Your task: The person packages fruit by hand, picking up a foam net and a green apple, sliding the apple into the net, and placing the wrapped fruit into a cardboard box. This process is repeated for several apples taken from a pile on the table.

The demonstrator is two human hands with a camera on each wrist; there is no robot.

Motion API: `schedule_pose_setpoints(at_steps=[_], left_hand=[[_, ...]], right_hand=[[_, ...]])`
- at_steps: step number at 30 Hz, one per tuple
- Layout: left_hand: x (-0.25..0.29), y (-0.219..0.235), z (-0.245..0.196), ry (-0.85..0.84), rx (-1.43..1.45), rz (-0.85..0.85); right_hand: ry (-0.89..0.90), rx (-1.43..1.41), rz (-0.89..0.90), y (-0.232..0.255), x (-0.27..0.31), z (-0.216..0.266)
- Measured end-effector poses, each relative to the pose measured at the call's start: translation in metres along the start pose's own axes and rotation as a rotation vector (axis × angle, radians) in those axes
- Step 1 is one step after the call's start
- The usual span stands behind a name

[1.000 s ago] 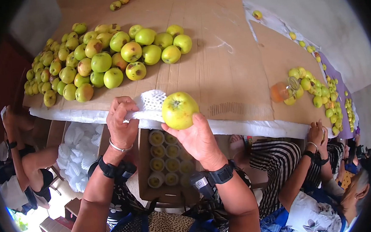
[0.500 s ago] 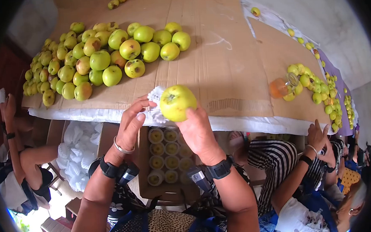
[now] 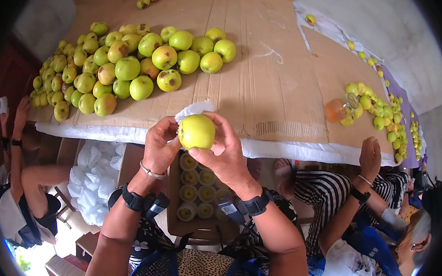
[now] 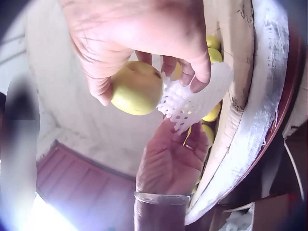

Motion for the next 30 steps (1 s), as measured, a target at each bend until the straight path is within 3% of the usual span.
schedule_pose_setpoints(at_steps=[1,4,7,11,12,14,17,20,23,26,30], left_hand=[[0.000,0.000,0.001,0.023,0.044,-0.005],[-0.003,-0.001,-0.013,-0.194,-0.143,-0.048],[-0.001,-0.003,-0.009,-0.069,0.192,-0.131],[-0.004,0.004,-0.015,-0.064,0.242,-0.060],[-0.004,0.004,-0.023,-0.198,0.003,-0.035],[-0.007,0.001,-0.040,-0.394,-0.176,0.011],[-0.002,0.002,-0.036,-0.326,-0.123,0.052],[0.001,0.004,-0.030,-0.285,-0.126,0.183],[0.008,-0.010,-0.020,-0.105,0.312,0.098],[0.008,-0.016,-0.014,0.058,0.656,0.132],[0.009,-0.014,-0.020,0.181,0.730,0.161]], right_hand=[[-0.002,0.054,0.011,0.000,0.000,-0.001],[-0.010,0.111,-0.009,-0.001,-0.001,-0.001],[-0.054,0.052,-0.090,0.002,-0.003,-0.004],[-0.002,0.187,-0.149,0.003,-0.007,-0.012],[0.038,0.192,-0.157,0.004,-0.009,-0.015],[0.079,0.226,-0.186,0.006,-0.010,-0.014],[0.092,0.302,-0.258,0.013,-0.013,-0.012],[0.100,0.550,-0.289,0.018,-0.017,-0.006],[0.222,0.726,-0.418,0.013,-0.017,-0.004],[0.293,0.941,-0.504,0.006,-0.017,0.002],[0.310,1.142,-0.514,-0.001,-0.020,0.010]])
Point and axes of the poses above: each hand's wrist, its own x-axis away from the middle knuckle, its own y-axis out of the back of the hand, z = x × y, the point moved 1 cm from there along -x, towards the middle knuckle, and after that the axes turned 9 degrees about -y, right-handed, at the moved point
